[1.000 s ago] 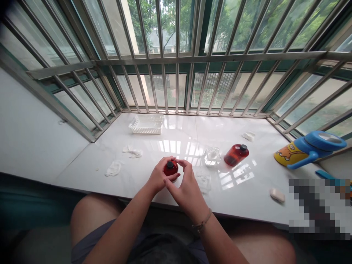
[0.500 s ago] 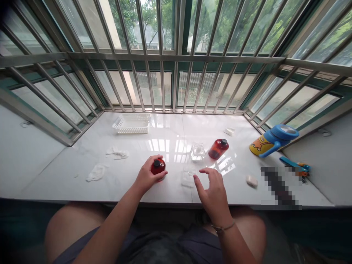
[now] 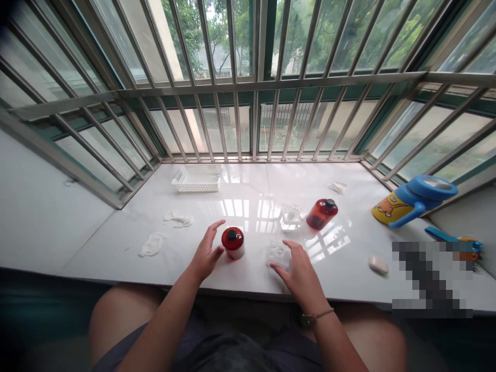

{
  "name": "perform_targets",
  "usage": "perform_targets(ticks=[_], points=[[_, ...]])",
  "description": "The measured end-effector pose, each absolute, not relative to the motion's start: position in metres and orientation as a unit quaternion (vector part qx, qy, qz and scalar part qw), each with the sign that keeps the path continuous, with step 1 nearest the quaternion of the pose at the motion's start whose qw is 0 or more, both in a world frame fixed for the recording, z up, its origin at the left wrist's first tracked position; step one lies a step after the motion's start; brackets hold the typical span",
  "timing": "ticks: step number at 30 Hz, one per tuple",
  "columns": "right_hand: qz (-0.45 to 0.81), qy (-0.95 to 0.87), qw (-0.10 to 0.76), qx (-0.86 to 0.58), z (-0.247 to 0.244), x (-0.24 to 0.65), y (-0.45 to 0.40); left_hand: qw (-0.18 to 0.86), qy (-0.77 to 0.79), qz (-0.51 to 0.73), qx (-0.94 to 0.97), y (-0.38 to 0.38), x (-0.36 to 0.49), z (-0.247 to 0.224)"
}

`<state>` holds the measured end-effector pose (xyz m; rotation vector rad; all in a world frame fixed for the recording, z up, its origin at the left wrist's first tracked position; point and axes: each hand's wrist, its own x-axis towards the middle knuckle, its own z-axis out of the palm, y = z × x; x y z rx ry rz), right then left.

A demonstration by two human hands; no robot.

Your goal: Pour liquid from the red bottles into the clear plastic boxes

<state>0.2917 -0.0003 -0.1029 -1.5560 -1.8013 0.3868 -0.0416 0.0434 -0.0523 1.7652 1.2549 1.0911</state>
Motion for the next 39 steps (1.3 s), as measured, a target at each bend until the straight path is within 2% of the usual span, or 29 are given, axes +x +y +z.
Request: perform_targets(ticks=[5, 8, 13, 19, 27, 29, 31, 34, 36, 39], points=[[0.161, -0.681, 0.369, -0.612, -0.114, 0.315, -0.007, 0.101, 0.612, 0.392, 0.679, 0.052, -0.093, -0.059], [0.16, -0.669, 0.369, -0.625, -0.118, 0.325, -0.014, 0.033, 0.66, 0.354, 0.662, 0.068, -0.132, -0.064], [0.177, -0.65, 0.375, -0.637, -0.115, 0.325, -0.022, 0.029, 0.674, 0.266, 0.688, 0.109, -0.178, -0.072], [0.201, -0.662, 0.391, -0.607, -0.104, 0.307, -0.024, 0.055, 0.648, 0.184, 0.737, 0.141, -0.188, -0.069], [0.21, -0.7, 0.401, -0.553, -0.066, 0.272, -0.04, 0.049, 0.627, 0.217, 0.747, 0.129, -0.183, -0.034], [0.215, -0.702, 0.401, -0.548, -0.055, 0.263, -0.045, 0.056, 0.634, 0.277, 0.72, 0.109, -0.172, -0.016], [0.22, -0.708, 0.404, -0.535, -0.045, 0.255, -0.05, 0.146, 0.632, 0.425, 0.632, 0.083, -0.152, 0.004], [0.226, -0.718, 0.408, -0.516, -0.032, 0.241, -0.056, 0.293, 0.525, 0.595, 0.533, 0.041, -0.111, 0.03], [0.228, -0.724, 0.409, -0.506, -0.024, 0.232, -0.059, 0.366, 0.457, 0.636, 0.504, 0.015, -0.083, 0.04], [0.231, -0.734, 0.407, -0.492, -0.016, 0.222, -0.062, 0.448, 0.411, 0.632, 0.48, -0.014, -0.049, 0.044]])
